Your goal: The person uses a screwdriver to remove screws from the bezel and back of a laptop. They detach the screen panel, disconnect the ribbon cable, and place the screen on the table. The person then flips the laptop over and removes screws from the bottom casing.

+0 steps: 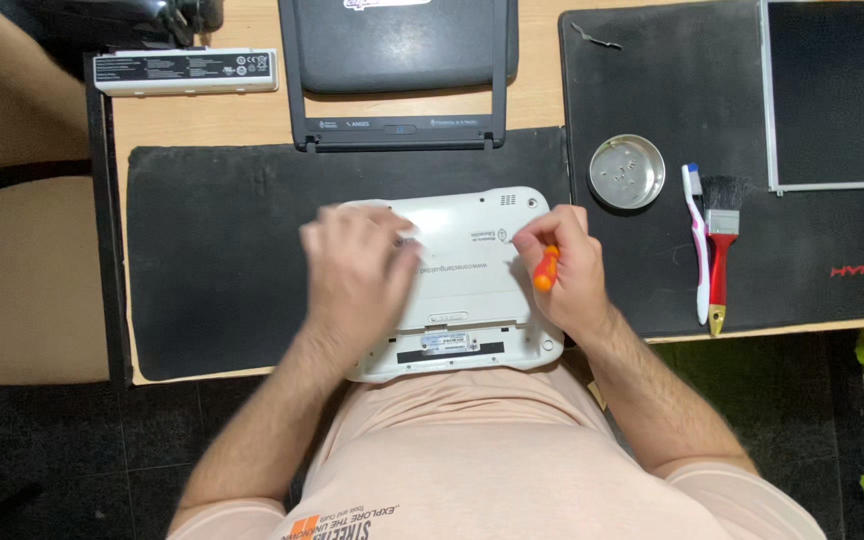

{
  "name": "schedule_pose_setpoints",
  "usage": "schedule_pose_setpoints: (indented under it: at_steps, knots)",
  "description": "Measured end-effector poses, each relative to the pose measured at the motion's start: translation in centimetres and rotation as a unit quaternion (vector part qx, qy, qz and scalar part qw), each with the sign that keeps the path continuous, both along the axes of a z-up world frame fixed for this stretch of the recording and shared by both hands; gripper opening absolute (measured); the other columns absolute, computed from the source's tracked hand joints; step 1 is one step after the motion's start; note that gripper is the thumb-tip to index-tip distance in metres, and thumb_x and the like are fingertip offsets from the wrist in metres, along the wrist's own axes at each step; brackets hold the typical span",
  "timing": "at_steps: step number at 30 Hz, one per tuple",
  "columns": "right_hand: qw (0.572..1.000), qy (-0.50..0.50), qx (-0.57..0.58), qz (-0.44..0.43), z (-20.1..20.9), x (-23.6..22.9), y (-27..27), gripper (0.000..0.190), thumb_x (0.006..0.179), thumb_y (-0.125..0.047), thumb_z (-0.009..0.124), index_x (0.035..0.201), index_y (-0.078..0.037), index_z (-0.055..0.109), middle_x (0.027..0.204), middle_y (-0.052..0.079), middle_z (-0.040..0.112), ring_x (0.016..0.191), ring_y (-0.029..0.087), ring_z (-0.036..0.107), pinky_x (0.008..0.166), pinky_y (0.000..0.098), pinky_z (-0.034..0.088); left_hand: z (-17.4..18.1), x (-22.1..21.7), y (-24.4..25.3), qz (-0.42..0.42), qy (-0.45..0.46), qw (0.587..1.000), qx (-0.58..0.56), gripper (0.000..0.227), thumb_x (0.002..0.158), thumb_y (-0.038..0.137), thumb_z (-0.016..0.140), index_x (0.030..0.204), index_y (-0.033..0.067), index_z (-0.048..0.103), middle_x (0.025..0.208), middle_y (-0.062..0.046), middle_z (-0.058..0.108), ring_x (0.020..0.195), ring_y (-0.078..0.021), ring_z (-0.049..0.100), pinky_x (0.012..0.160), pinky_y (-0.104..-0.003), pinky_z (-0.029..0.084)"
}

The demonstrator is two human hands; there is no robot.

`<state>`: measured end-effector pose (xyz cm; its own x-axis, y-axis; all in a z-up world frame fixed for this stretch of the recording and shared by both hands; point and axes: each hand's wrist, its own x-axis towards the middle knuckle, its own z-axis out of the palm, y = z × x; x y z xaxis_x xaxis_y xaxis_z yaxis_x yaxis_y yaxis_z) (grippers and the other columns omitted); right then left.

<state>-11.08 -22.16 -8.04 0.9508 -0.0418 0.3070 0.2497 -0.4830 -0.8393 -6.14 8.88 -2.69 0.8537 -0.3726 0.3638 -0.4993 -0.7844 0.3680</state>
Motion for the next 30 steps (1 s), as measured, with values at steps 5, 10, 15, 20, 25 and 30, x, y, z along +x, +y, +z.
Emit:
schedule_pose_setpoints:
  at_steps: [5, 10, 15, 20, 25, 30]
  knots:
    - [0.999, 0.017, 0.001, 0.05, 2.7, -2.3, 2.0, 0.017, 0.118, -0.02, 0.083, 0.104, -0.009, 0.081, 0.074, 0.009, 0.065, 0.097, 0.033, 0.065, 0.101, 0.0493, 0.058, -1.8, -4.0, -3.3, -0.162, 0.105, 0.961, -0.198, 0.022, 0.118, 0.039, 0.081, 0.132, 0.0222, 0.085, 0.122, -0.001, 0.082, 0.12, -0.0293, 0.076, 0.103, -0.049, 0.055]
    - [0.994, 0.025, 0.001, 0.108, 1.9, -3.0, 3.0, 0.015, 0.119, -0.02, 0.081, 0.108, -0.011, 0.081, 0.073, 0.006, 0.068, 0.094, 0.029, 0.061, 0.099, 0.0451, 0.059, -0.4, -4.3, -3.0, -0.156, 0.145, 0.943, -0.254, 0.012, 0.119, 0.033, 0.08, 0.121, 0.0235, 0.087, 0.112, 0.002, 0.086, 0.111, -0.0255, 0.08, 0.101, -0.044, 0.059]
    - [0.988, 0.066, 0.062, 0.127, 2.2, -3.0, 3.4, 0.017, 0.119, -0.021, 0.079, 0.105, -0.01, 0.08, 0.079, 0.007, 0.077, 0.092, 0.026, 0.06, 0.092, 0.0445, 0.06, -0.8, -4.4, -3.2, -0.158, 0.207, 0.919, -0.297, 0.002, 0.114, 0.023, 0.087, 0.115, 0.0216, 0.088, 0.106, 0.002, 0.089, 0.103, -0.0239, 0.083, 0.097, -0.044, 0.064]
    - [0.95, -0.009, 0.25, 0.186, 1.2, -1.7, 3.2, 0.037, 0.122, -0.038, 0.058, 0.103, -0.007, 0.065, 0.082, 0.008, 0.062, 0.083, 0.028, 0.062, 0.082, 0.0436, 0.055, -1.9, -4.4, -3.2, -0.14, 0.156, 0.94, -0.27, 0.002, 0.114, 0.025, 0.087, 0.113, 0.0233, 0.087, 0.1, 0.004, 0.086, 0.101, -0.0238, 0.082, 0.097, -0.043, 0.064]
    - [0.933, 0.012, 0.314, 0.173, 0.7, -1.8, 2.7, 0.036, 0.124, -0.042, 0.052, 0.109, -0.01, 0.06, 0.102, 0.008, 0.048, 0.093, 0.019, 0.056, 0.082, 0.0351, 0.048, -1.9, -4.6, -3.2, -0.132, 0.125, 0.957, -0.226, 0.007, 0.114, 0.026, 0.087, 0.11, 0.02, 0.085, 0.096, 0.002, 0.082, 0.099, -0.0239, 0.08, 0.094, -0.042, 0.065]
    - [0.945, 0.048, 0.276, 0.168, 1.2, -1.6, 1.9, 0.017, 0.121, -0.004, 0.069, 0.111, -0.006, 0.054, 0.085, 0.01, 0.064, 0.077, 0.018, 0.062, 0.072, 0.0321, 0.048, -2.6, -4.9, -3.5, -0.127, 0.091, 0.968, -0.195, 0.011, 0.113, 0.026, 0.088, 0.109, 0.0171, 0.083, 0.094, -0.001, 0.08, 0.096, -0.0253, 0.079, 0.091, -0.043, 0.065]
